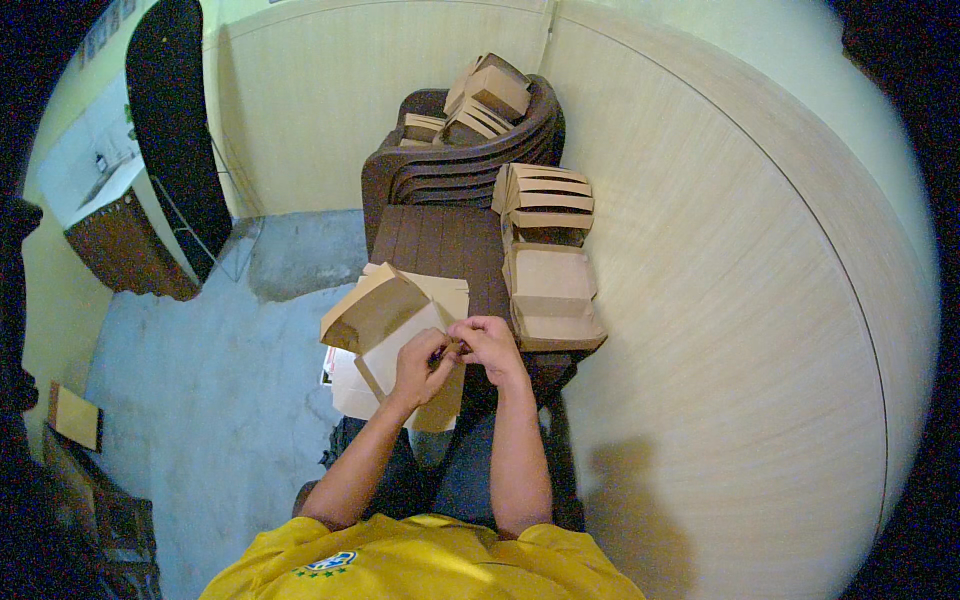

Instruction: The person assembles flat cardboard boxes by folding flaps and securing them with small fasteners. They handle each box one at a time, folding edges and inserting fasteners to hold the shape, then placing the finished boxes into a stack.

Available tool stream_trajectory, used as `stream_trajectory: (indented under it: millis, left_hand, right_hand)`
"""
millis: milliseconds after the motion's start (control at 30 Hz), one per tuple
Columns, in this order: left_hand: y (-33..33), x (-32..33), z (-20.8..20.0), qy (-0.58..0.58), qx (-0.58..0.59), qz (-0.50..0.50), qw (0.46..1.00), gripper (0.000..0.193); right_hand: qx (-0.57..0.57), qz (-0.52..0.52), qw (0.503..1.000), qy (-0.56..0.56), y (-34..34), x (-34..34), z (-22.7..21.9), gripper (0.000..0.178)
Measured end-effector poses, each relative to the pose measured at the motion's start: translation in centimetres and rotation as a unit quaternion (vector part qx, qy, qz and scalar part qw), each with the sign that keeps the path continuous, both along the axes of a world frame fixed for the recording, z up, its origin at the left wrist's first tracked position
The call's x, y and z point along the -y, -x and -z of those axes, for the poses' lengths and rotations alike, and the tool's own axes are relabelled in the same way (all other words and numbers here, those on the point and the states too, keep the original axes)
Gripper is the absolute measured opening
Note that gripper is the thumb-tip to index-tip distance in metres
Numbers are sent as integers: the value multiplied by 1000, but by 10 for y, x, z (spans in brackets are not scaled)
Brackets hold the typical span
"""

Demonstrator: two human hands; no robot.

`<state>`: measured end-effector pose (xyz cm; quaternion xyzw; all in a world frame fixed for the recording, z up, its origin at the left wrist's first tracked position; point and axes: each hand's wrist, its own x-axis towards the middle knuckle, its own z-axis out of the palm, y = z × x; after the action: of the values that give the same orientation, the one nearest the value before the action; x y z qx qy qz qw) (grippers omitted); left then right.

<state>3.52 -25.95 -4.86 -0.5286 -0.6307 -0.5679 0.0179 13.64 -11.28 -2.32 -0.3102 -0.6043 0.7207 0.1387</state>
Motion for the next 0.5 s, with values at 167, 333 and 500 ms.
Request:
stream_trajectory:
  millis: [167,333,500]
  left_hand:
    - [1,7,-3,24,-80,20,996,14]
    - [4,6,-16,30,-145,-43,988,14]
    - [5,-3,-29,-32,-63,-163,984,13]
  right_hand:
    - [27,-7,999,-34,-5,-1,-2,15]
    - [-56,64,996,18,0,-5,7,16]
    - [-181,147,970,66,18,7,7,22]
